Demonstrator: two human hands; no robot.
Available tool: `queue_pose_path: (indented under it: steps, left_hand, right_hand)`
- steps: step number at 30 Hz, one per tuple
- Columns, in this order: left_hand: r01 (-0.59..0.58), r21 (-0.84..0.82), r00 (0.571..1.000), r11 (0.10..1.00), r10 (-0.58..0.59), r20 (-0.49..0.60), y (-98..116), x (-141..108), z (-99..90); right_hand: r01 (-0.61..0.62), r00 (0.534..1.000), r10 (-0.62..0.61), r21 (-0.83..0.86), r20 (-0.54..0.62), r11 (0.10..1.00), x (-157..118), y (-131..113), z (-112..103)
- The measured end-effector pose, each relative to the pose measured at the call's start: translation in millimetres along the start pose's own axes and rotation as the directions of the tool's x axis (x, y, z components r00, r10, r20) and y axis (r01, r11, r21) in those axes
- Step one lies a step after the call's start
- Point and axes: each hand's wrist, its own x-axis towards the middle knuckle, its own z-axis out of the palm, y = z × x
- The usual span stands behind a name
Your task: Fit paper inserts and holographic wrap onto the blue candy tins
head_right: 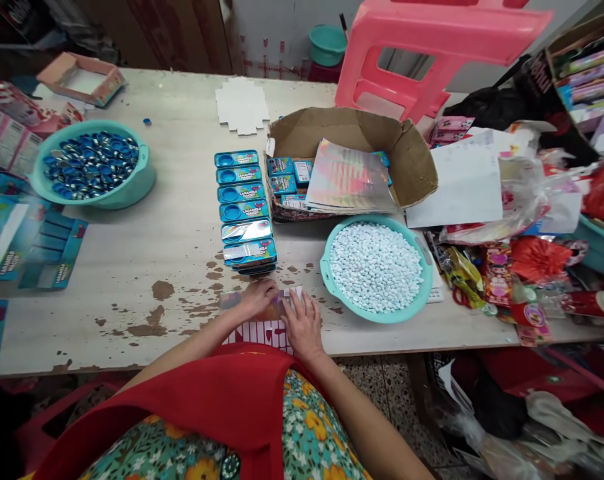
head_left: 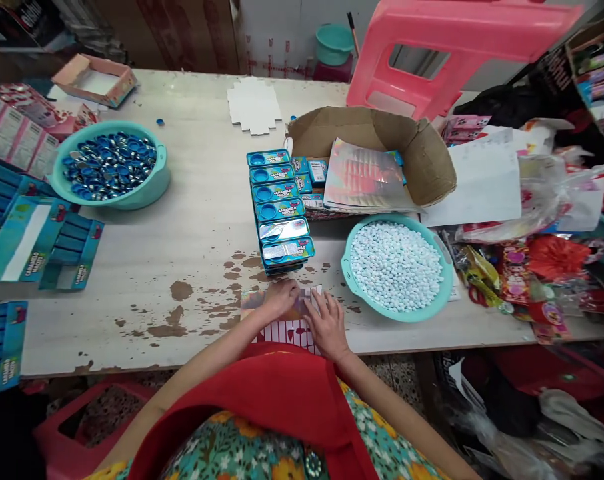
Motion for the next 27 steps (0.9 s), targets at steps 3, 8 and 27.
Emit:
queue_pose_path:
  steps: [3, 8, 27]
  left_hand:
    - [0.04, 0.014, 0.999, 0.999, -0.04, 0.021, 3.0, 1.1, -1.2]
    - [0.013, -0.14, 0.999, 0.99, -0.019, -0.041, 26.2, -13.4, -18.5]
    - [-0.175, -0.459, 0.937, 0.871, 0.005, -0.348, 75.1, -69.0, -214.9]
  right_hand:
    - [0.032, 0.999, -0.033, 0.089, 0.01, 0.996, -6.7, -0.3, -12.5]
    - [-0.09, 0.995, 0.101, 0.37, -0.01, 0.925, 4.6, -8.6, -70.9]
    - [0.09, 0.942, 0.166, 0.694, -0.292, 0.714, 156.5, -87.8, -157.7]
